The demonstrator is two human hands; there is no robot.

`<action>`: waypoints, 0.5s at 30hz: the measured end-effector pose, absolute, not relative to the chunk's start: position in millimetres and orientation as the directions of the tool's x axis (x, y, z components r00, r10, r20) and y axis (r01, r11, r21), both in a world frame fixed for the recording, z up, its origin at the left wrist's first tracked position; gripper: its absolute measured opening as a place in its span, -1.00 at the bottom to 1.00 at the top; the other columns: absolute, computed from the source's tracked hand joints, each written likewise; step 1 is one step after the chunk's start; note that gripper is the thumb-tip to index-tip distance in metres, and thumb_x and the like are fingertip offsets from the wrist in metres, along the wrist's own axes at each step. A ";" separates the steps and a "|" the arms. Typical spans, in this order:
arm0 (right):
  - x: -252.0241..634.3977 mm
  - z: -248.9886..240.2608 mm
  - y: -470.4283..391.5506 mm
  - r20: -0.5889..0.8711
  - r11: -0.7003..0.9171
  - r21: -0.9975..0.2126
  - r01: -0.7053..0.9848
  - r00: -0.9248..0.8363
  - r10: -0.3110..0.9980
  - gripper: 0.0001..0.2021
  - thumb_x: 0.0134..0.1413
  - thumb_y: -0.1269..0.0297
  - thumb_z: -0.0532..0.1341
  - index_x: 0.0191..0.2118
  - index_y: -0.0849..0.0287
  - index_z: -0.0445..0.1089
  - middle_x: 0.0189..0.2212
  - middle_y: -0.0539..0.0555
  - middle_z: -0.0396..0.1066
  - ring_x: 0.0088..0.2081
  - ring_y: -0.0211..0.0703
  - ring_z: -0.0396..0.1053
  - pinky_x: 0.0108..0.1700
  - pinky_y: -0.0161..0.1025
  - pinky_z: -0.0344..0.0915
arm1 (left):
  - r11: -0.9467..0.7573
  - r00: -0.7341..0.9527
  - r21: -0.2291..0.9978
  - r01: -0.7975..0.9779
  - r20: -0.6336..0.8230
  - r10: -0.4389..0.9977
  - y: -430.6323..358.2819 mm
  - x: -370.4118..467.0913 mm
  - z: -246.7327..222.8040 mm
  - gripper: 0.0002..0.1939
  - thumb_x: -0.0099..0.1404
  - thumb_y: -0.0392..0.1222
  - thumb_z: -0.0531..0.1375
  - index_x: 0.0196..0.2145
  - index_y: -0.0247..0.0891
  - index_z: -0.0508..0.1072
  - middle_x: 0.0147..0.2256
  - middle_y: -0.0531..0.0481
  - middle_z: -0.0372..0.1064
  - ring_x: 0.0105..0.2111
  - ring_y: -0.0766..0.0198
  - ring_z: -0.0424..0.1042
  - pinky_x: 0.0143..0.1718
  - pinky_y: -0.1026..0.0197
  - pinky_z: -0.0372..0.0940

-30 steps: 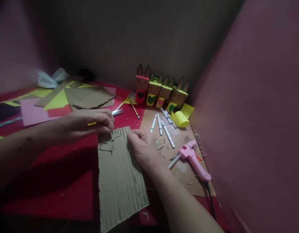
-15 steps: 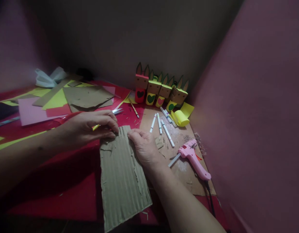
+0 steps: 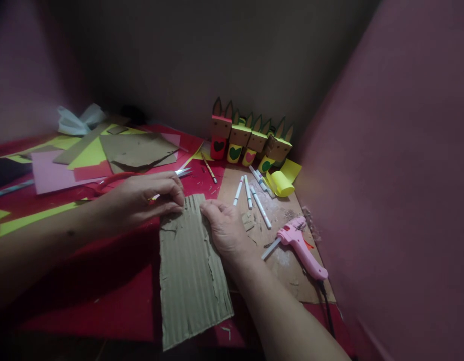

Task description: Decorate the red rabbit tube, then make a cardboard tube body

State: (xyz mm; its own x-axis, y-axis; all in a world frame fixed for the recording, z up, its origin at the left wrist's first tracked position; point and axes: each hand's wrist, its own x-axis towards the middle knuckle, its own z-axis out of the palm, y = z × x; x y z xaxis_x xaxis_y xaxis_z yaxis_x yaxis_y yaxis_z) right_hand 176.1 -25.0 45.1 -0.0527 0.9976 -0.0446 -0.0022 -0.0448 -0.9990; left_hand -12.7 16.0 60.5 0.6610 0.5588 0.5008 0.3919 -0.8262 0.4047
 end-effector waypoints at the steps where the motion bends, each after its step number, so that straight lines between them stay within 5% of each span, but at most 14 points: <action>1: 175.5 44.7 -25.6 -0.044 -0.045 -0.999 -0.017 -0.048 0.998 -0.79 -0.21 0.15 0.21 -0.65 0.13 0.25 -0.68 -0.10 0.18 -0.55 -0.31 0.13 -0.47 -0.33 0.10 | -0.824 0.648 0.404 0.398 0.512 0.564 16.4 -12.3 60.2 -0.92 0.28 -0.27 0.17 -0.38 -0.28 0.43 -0.40 0.04 0.33 -0.42 0.38 0.33 -0.40 0.35 0.23; 15: 168.4 34.1 -35.3 0.066 0.066 -0.998 -0.019 -0.019 0.998 -0.78 -0.01 0.19 0.16 -0.57 0.16 0.31 -0.64 -0.12 0.11 -0.57 -0.35 0.06 -0.50 -0.34 0.03 | -0.817 0.583 0.134 0.561 0.636 0.505 -2.2 0.8 46.5 -0.83 0.31 -0.29 0.09 -0.38 -0.36 0.45 -0.41 -0.07 0.38 -0.44 0.25 0.39 -0.43 0.24 0.27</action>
